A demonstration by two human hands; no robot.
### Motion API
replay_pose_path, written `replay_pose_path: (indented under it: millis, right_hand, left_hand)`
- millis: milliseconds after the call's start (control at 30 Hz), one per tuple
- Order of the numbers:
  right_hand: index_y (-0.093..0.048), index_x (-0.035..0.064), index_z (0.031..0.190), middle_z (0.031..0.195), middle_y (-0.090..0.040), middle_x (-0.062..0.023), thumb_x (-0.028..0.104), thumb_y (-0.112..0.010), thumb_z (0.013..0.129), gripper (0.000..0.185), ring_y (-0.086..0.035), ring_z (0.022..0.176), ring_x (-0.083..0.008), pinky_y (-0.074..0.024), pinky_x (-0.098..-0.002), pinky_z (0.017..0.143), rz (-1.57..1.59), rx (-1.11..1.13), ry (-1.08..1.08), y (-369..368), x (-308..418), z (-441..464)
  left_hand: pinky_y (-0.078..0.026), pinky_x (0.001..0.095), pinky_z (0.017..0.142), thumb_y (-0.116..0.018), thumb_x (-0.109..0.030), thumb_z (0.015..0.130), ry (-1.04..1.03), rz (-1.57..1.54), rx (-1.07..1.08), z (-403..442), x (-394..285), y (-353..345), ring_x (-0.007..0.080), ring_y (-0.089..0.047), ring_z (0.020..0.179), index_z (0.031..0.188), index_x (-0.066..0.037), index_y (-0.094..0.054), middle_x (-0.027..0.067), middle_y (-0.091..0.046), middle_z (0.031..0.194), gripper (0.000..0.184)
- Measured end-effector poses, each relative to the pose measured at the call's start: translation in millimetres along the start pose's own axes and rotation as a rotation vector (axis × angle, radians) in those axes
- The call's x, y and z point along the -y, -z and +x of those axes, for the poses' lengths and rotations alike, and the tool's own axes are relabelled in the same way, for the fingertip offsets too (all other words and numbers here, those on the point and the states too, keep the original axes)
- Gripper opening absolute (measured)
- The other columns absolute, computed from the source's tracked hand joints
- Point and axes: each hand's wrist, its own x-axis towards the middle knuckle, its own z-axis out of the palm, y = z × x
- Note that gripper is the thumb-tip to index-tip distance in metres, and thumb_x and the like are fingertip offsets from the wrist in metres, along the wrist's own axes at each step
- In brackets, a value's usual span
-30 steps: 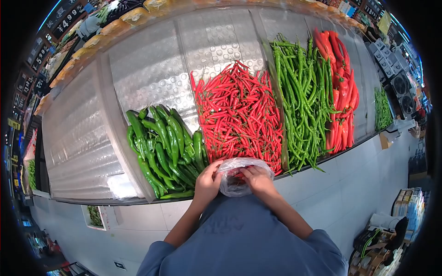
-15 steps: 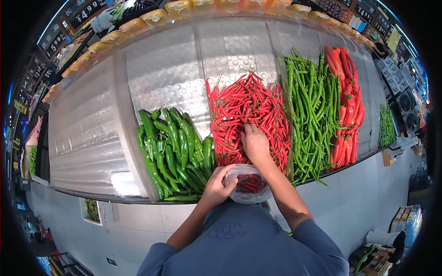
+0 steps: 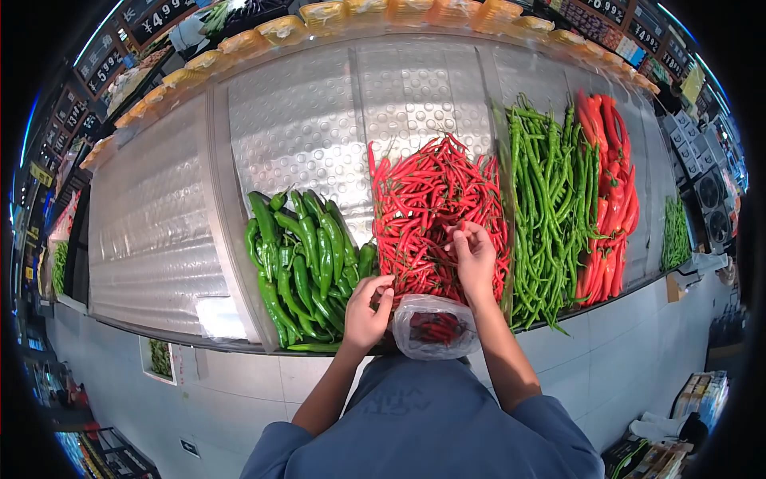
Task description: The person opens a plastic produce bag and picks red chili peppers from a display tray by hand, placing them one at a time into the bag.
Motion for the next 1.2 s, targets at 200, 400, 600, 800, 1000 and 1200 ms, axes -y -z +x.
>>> replay_pose_path:
  millis: [200, 400, 600, 800, 1000, 1200]
  right_hand:
    - [-0.058, 0.0044, 0.125, 0.117, -0.071, -0.0169, 0.010, -0.056, 0.106, 0.020, -0.071, 0.082, -0.0199, -0.0570, -0.0320, 0.074, 0.523, 0.034, -0.242, 11.1, 20.4, -20.8]
    - [-0.058, 0.0062, 0.123, 0.118, -0.071, -0.0173, 0.014, -0.055, 0.107, 0.017, -0.073, 0.085, -0.0215, -0.0580, -0.0335, 0.075, 0.552, -0.014, -0.300, 20.3, 18.4, -46.1]
    - [-0.063, 0.0093, 0.109, 0.111, -0.074, -0.0149, 0.017, -0.061, 0.105, 0.009, -0.074, 0.080, -0.0216, -0.0590, -0.0331, 0.070, 0.649, -0.086, -0.373, 37.5, 30.0, -68.7]
    - [-0.061, 0.0092, 0.106, 0.107, -0.074, -0.0149, 0.017, -0.060, 0.106, 0.008, -0.074, 0.079, -0.0219, -0.0595, -0.0326, 0.070, 0.679, -0.037, -0.395, 67.5, 34.7, -75.1]
    - [-0.055, 0.0042, 0.113, 0.112, -0.072, -0.0196, 0.013, -0.056, 0.108, 0.011, -0.075, 0.083, -0.0229, -0.0598, -0.0324, 0.073, 0.624, 0.081, -0.374, 102.7, 17.6, -74.6]
    - [-0.053, 0.0047, 0.114, 0.115, -0.071, -0.0211, 0.018, -0.056, 0.108, 0.014, -0.076, 0.088, -0.0250, -0.0595, -0.0336, 0.076, 0.626, 0.354, -0.521, 114.2, 11.1, -89.1]
  left_hand:
    - [-0.050, 0.0427, 0.088, -0.066, -0.007, 0.091, -0.368, 0.410, -0.089, 68.8, -1.2, -23.9, 0.0332, -0.064, 0.098, 0.119, -0.005, -0.071, 0.0134, -0.069, 0.105, 0.028]
    - [-0.043, 0.0418, 0.087, -0.072, -0.020, 0.089, -0.343, 0.767, -0.027, 110.1, 20.8, -48.2, 0.0268, -0.061, 0.097, 0.116, -0.009, -0.073, 0.0082, -0.068, 0.099, 0.029]
    - [-0.039, 0.0423, 0.089, -0.075, -0.023, 0.086, -0.320, 0.851, -0.058, 117.9, 29.0, -60.1, 0.0244, -0.059, 0.099, 0.104, -0.009, -0.074, 0.0069, -0.068, 0.097, 0.023]
    - [-0.039, 0.0430, 0.089, -0.075, -0.020, 0.087, -0.288, 0.902, -0.075, 117.4, 21.7, -65.9, 0.0259, -0.061, 0.097, 0.101, -0.010, -0.074, 0.0075, -0.068, 0.098, 0.017]
    - [-0.040, 0.0420, 0.084, -0.078, -0.022, 0.087, -0.330, 0.828, -0.242, 105.0, -13.0, -56.7, 0.0231, -0.066, 0.085, 0.102, -0.012, -0.075, 0.0066, -0.071, 0.091, 0.019]
    - [-0.053, 0.0283, 0.078, -0.079, -0.006, 0.090, 0.060, -0.012, -0.353, 69.3, -43.0, -51.1, 0.0130, -0.067, 0.083, 0.113, -0.003, -0.074, 0.0051, -0.072, 0.092, 0.025]
